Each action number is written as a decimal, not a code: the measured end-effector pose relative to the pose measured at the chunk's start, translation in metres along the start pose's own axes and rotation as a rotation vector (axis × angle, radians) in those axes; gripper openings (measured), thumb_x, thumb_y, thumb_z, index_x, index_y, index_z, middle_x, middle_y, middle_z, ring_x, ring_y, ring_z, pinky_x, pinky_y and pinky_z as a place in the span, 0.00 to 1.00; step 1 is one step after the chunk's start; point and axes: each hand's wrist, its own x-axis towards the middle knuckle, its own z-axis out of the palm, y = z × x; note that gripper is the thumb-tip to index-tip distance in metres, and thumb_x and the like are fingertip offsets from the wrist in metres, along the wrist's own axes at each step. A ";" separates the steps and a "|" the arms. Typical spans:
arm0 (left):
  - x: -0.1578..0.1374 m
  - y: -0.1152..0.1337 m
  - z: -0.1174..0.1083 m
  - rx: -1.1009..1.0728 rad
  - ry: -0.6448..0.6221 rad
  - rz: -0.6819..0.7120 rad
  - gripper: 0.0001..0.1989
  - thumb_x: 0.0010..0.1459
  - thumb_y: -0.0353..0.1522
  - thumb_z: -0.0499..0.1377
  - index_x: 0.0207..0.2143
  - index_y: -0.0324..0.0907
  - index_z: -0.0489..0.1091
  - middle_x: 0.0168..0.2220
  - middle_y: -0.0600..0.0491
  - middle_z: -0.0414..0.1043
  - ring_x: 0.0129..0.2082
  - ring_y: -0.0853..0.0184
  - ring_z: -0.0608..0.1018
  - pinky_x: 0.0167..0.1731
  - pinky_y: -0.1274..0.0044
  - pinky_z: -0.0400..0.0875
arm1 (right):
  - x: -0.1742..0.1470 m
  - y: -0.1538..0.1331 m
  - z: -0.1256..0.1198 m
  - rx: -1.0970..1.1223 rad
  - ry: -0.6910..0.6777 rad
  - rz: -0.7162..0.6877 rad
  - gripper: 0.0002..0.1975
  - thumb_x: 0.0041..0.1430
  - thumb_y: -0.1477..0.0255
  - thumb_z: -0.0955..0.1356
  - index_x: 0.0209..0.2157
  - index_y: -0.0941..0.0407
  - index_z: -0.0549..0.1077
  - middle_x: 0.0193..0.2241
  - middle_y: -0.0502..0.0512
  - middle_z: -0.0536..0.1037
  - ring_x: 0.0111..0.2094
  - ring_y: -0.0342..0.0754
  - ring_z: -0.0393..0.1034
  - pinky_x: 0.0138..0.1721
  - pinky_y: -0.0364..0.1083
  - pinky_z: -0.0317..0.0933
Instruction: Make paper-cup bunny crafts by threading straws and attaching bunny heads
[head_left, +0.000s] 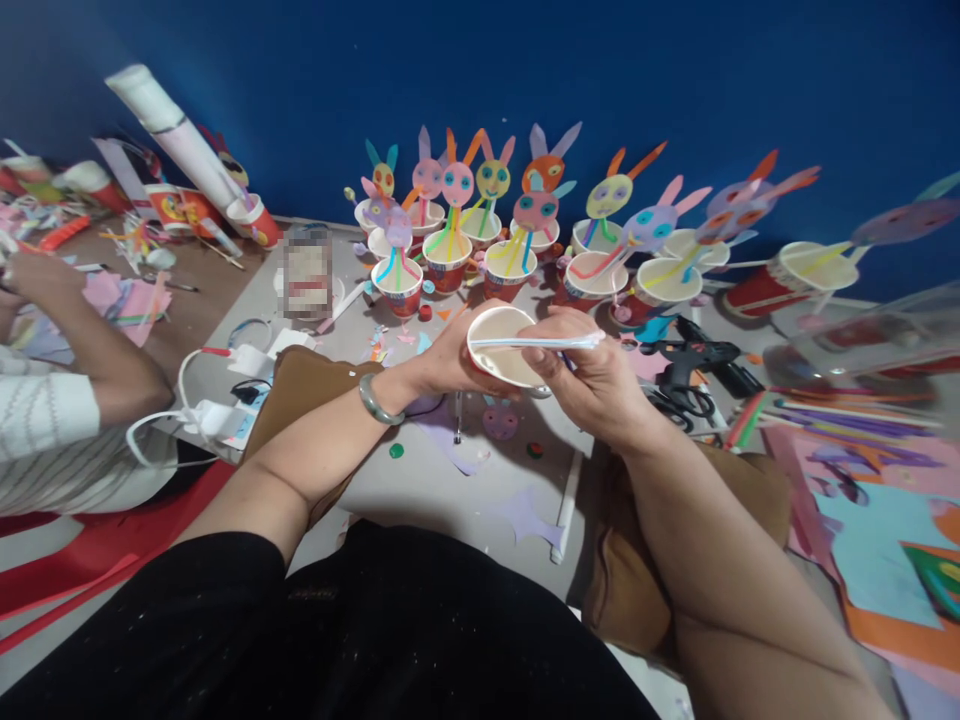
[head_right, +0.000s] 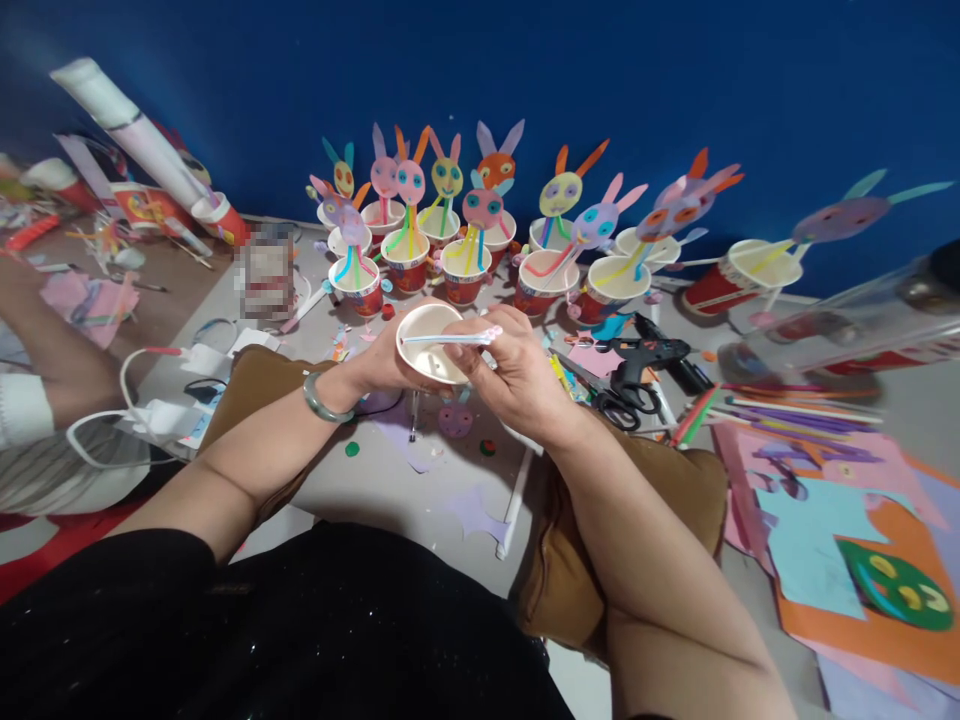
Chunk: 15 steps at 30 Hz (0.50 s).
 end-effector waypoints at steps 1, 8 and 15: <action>0.000 0.001 0.000 -0.001 -0.005 -0.015 0.44 0.34 0.57 0.76 0.47 0.43 0.67 0.43 0.48 0.78 0.42 0.59 0.81 0.45 0.64 0.79 | 0.000 0.000 0.000 0.012 0.001 0.006 0.19 0.70 0.51 0.64 0.39 0.47 0.81 0.35 0.54 0.82 0.38 0.52 0.74 0.57 0.59 0.65; 0.001 0.004 -0.003 -0.018 -0.025 -0.044 0.45 0.32 0.58 0.76 0.47 0.45 0.66 0.45 0.48 0.79 0.44 0.57 0.81 0.48 0.61 0.79 | -0.002 0.001 0.000 0.081 -0.005 0.066 0.23 0.70 0.47 0.62 0.40 0.48 0.81 0.35 0.55 0.82 0.40 0.53 0.75 0.51 0.55 0.69; -0.001 0.003 0.000 -0.029 -0.008 0.005 0.42 0.37 0.55 0.76 0.48 0.43 0.65 0.44 0.46 0.77 0.43 0.59 0.80 0.46 0.65 0.77 | -0.001 -0.001 0.002 0.037 0.031 0.066 0.20 0.69 0.50 0.65 0.38 0.49 0.81 0.33 0.55 0.81 0.38 0.53 0.73 0.48 0.55 0.68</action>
